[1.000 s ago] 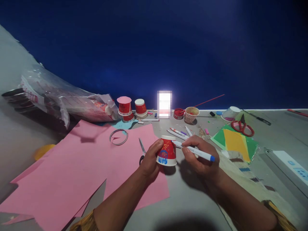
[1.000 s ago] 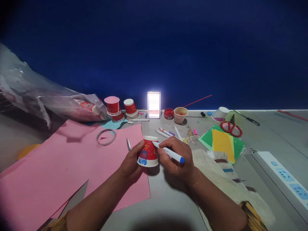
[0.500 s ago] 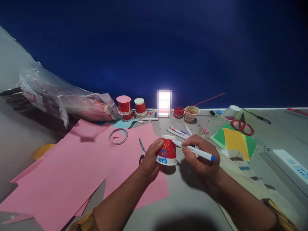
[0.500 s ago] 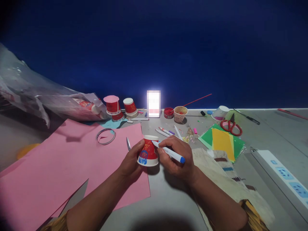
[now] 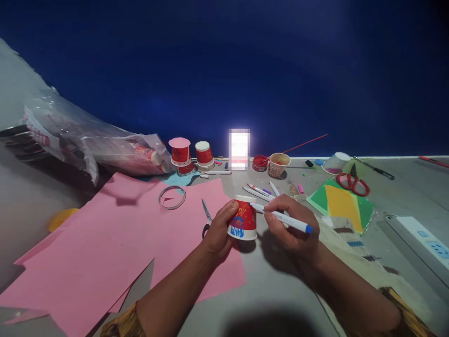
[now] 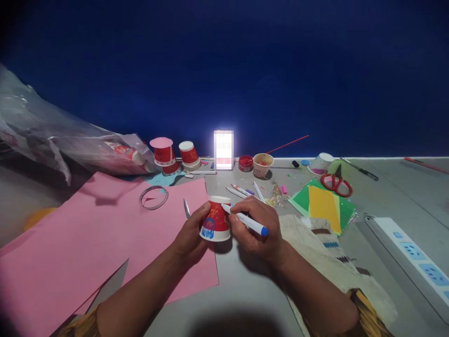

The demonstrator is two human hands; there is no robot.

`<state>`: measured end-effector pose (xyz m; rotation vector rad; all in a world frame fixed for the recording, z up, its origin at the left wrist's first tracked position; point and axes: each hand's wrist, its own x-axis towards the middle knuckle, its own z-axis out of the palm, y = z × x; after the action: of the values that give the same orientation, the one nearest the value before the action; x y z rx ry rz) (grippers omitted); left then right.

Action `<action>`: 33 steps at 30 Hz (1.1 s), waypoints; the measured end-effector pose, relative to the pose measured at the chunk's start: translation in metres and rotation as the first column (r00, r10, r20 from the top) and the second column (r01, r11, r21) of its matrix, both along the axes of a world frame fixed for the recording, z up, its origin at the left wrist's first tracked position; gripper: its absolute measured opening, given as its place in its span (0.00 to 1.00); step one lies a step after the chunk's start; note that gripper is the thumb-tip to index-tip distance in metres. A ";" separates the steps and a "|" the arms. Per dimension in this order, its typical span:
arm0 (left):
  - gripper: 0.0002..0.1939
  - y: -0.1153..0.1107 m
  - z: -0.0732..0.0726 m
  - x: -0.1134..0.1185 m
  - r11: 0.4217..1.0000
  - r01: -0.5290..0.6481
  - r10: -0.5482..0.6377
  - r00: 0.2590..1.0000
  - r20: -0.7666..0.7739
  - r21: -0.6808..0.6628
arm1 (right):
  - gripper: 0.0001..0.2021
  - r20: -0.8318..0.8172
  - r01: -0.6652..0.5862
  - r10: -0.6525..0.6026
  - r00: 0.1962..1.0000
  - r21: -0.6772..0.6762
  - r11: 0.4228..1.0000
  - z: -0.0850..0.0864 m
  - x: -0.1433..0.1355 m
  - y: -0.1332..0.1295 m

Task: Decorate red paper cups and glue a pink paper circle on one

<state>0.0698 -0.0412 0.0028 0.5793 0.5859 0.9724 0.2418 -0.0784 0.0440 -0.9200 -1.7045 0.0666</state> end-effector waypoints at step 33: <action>0.14 0.001 -0.003 0.001 0.999 -0.043 0.043 0.999 -0.012 -0.013 | 0.06 0.026 -0.043 0.043 0.999 0.006 0.999 0.001 -0.001 0.000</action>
<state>0.0704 -0.0403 -0.0006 0.5633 0.6167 1.0056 0.2409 -0.0780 0.0450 -0.8821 -1.7474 0.0781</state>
